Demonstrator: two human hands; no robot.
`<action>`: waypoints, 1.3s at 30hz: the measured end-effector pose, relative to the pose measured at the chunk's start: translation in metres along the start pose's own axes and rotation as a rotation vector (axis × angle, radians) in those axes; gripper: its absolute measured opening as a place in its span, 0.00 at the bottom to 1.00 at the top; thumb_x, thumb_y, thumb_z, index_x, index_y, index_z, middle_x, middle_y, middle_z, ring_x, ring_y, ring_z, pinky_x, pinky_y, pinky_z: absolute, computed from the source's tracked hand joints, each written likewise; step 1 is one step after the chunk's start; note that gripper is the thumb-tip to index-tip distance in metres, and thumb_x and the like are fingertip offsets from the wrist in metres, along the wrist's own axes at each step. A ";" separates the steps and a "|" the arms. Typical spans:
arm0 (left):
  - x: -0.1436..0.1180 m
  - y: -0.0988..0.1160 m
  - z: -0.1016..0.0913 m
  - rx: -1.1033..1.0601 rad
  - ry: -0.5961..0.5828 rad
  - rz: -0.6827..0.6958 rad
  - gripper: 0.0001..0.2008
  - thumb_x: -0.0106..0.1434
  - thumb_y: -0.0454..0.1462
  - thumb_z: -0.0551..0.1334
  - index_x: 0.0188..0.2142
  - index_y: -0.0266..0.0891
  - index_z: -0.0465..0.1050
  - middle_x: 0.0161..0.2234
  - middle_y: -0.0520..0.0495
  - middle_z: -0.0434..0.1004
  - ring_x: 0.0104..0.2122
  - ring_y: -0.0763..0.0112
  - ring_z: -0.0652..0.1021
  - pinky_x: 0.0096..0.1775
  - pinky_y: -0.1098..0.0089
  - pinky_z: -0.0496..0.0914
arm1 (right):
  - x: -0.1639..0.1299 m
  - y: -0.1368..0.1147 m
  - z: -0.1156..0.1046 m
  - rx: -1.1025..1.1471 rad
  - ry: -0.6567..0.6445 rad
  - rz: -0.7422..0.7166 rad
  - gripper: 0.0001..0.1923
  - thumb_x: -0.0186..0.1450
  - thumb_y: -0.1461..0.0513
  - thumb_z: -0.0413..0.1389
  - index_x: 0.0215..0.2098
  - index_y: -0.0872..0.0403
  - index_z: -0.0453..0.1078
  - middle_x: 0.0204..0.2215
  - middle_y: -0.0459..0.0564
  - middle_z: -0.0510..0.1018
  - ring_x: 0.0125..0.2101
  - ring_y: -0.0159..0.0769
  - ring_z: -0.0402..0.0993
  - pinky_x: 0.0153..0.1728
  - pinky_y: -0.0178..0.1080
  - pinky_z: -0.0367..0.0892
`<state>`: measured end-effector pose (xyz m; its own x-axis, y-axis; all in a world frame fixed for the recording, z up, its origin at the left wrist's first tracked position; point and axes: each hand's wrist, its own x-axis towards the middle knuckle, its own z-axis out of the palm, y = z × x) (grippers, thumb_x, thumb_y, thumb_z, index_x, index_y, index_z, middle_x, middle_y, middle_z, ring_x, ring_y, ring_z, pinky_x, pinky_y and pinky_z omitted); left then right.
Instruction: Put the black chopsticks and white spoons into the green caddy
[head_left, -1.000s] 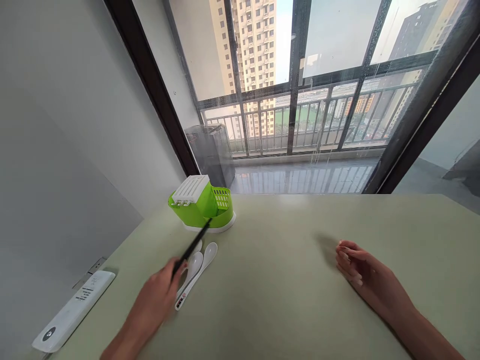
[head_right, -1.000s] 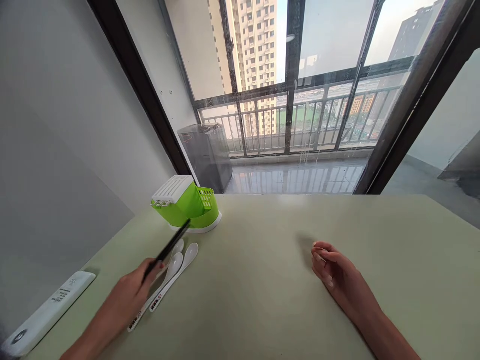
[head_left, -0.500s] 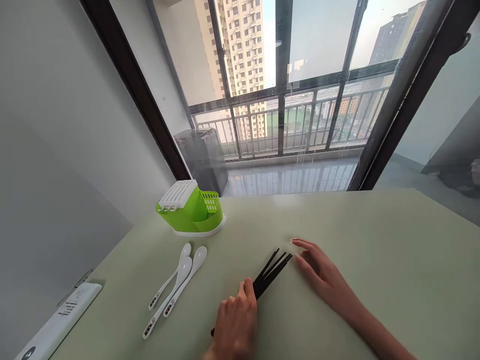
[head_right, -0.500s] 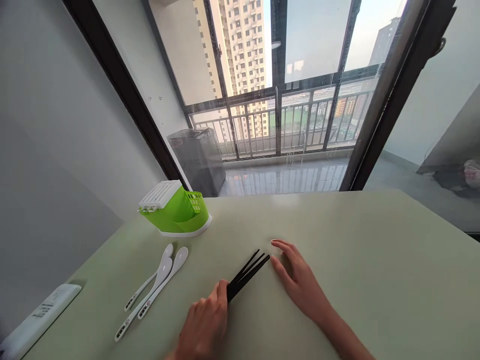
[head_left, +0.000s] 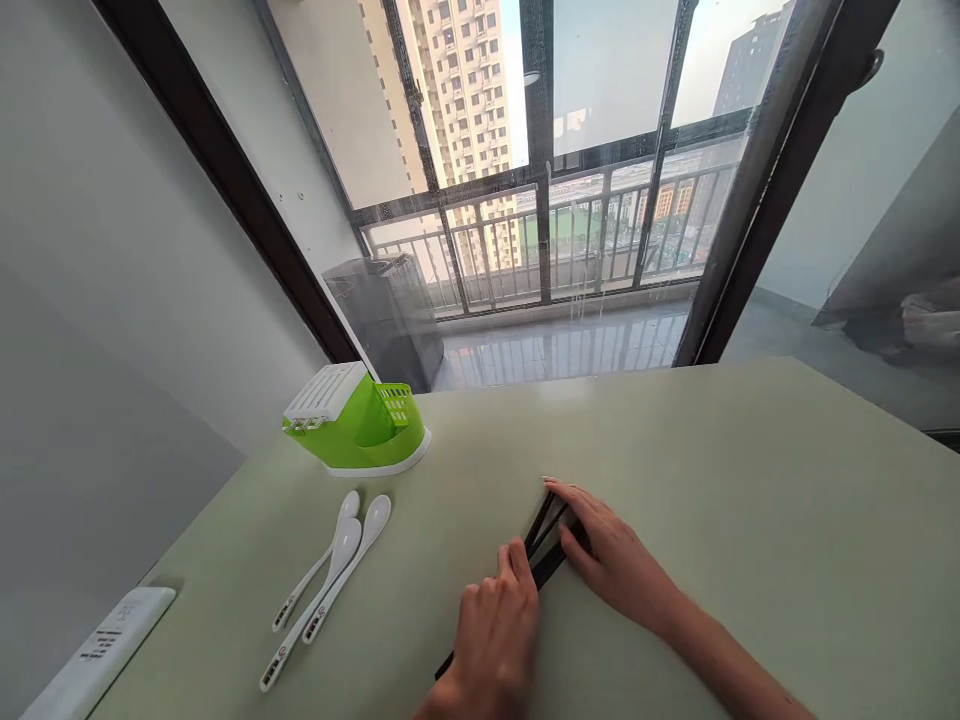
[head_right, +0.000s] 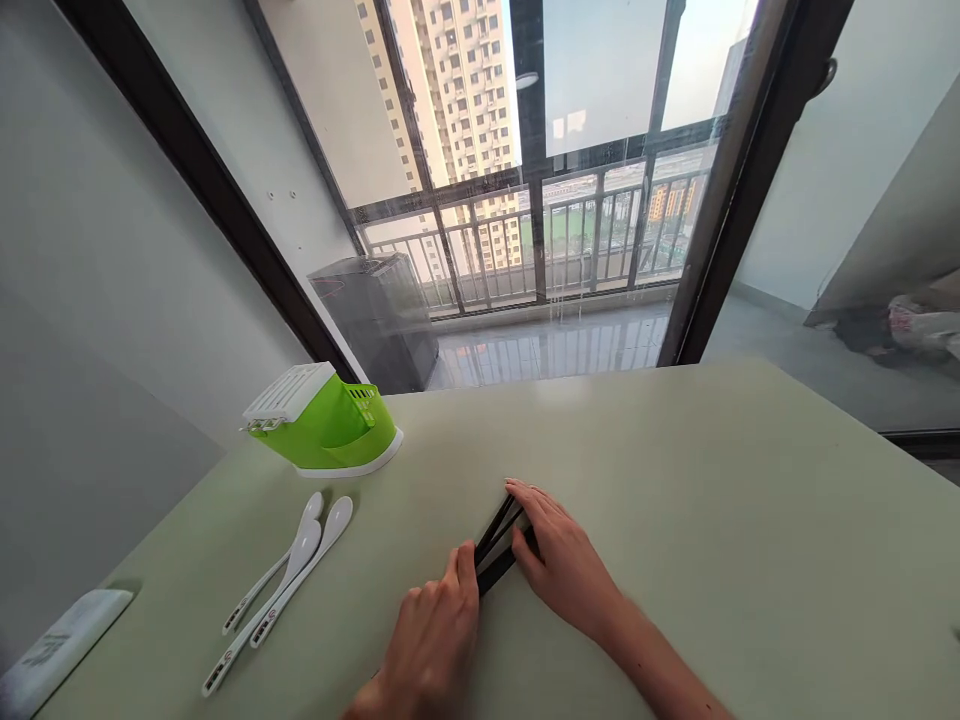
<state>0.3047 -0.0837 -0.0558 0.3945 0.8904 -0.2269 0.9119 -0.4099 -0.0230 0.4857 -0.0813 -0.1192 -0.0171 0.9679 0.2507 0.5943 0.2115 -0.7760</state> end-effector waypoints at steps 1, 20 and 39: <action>0.000 0.000 -0.001 0.009 -0.009 -0.001 0.26 0.69 0.24 0.50 0.63 0.34 0.70 0.45 0.32 0.82 0.34 0.57 0.86 0.32 0.67 0.75 | 0.000 0.000 0.000 -0.008 -0.001 -0.012 0.25 0.75 0.59 0.45 0.70 0.48 0.59 0.68 0.53 0.69 0.69 0.44 0.61 0.68 0.56 0.61; -0.017 0.008 -0.026 -0.072 -0.147 0.119 0.26 0.72 0.33 0.57 0.68 0.36 0.59 0.54 0.38 0.79 0.50 0.54 0.83 0.45 0.61 0.78 | -0.005 0.000 -0.005 -0.048 -0.055 -0.130 0.28 0.71 0.67 0.44 0.67 0.44 0.62 0.69 0.47 0.66 0.68 0.41 0.62 0.66 0.53 0.65; -0.024 -0.027 0.015 -0.206 0.133 0.189 0.14 0.76 0.33 0.53 0.59 0.43 0.63 0.49 0.43 0.82 0.45 0.59 0.85 0.42 0.64 0.79 | -0.001 0.004 -0.006 0.095 0.126 0.053 0.20 0.74 0.62 0.43 0.62 0.44 0.64 0.70 0.51 0.65 0.65 0.44 0.68 0.63 0.56 0.66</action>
<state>0.2692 -0.0970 -0.0641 0.5583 0.8259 -0.0787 0.8194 -0.5341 0.2082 0.4929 -0.0826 -0.1186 0.1173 0.9546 0.2739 0.5127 0.1780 -0.8399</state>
